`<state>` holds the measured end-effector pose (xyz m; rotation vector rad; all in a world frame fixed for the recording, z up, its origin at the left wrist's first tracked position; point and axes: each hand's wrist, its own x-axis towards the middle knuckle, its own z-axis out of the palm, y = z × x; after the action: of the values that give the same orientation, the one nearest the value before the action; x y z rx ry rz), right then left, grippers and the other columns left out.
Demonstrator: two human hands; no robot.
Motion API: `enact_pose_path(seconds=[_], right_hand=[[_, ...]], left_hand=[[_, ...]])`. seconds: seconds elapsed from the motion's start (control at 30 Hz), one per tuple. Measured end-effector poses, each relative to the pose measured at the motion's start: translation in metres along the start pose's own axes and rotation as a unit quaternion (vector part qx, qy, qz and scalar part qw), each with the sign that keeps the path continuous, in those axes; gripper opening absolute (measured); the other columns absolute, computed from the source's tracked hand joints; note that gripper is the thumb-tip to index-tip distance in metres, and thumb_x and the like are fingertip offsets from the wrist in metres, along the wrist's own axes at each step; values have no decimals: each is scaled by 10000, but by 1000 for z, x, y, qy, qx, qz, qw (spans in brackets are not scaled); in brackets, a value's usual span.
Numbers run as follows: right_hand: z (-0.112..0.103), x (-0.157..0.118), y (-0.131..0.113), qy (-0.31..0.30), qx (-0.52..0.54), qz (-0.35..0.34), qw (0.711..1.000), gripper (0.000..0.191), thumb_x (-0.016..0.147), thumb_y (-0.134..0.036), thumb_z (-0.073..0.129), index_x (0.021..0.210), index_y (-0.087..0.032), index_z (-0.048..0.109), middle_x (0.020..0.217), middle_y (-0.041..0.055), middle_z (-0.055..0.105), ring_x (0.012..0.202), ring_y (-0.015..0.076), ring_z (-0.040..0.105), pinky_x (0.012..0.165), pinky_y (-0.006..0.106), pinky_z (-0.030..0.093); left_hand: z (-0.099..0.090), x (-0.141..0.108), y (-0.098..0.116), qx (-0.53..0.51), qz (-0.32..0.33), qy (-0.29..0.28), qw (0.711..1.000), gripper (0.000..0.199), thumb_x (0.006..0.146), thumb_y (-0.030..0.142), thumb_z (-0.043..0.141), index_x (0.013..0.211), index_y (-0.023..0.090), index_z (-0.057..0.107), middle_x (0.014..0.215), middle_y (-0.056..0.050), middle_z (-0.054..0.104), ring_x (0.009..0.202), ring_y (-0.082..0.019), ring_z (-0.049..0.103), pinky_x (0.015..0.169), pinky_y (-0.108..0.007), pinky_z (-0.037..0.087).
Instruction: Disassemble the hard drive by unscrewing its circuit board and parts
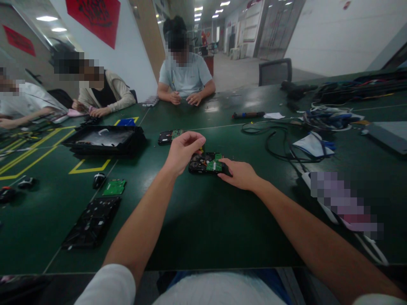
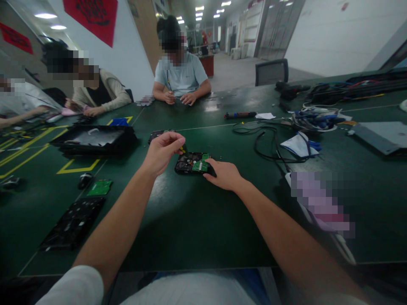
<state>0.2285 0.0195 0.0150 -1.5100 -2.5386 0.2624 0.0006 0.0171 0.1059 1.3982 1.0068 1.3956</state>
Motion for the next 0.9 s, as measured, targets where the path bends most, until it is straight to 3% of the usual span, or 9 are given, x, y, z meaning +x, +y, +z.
enact_pose_path(seconds=[0.2,0.43,0.67,0.9], right_hand=[[-2,0,-1,-5,-3,1,1000,618,1024,-555,559,1542,-222,507,1257,136,783,1088,324,760,843,388,558],[-4,-1,-3,-6,-1,-1,1000,590,1026,-529,564,1528,-224,510,1276,128,776,1086,323,761,828,382,552],[-5,-1,-3,-11,1,7,1000,596,1026,-547,557,1527,-227,511,1265,128,780,1091,336,762,843,396,556],[-6,-2,-4,-11,4,9,1000,589,1027,-531,564,1530,-231,507,1312,130,765,1123,340,755,868,398,558]], left_hand=[[3,-1,3,2,-17,5,1000,189,803,263,841,940,187,735,891,-25,720,783,-134,650,586,-210,532],[5,-4,8,-78,-76,-20,994,93,836,190,703,917,184,660,990,-70,766,984,-194,720,670,-249,600],[0,0,9,-95,-114,18,989,46,793,169,703,837,183,707,956,-47,715,851,-144,657,661,-229,570],[1,1,10,-120,-135,42,983,79,784,138,728,840,171,683,860,-23,670,851,-151,660,801,-327,642]])
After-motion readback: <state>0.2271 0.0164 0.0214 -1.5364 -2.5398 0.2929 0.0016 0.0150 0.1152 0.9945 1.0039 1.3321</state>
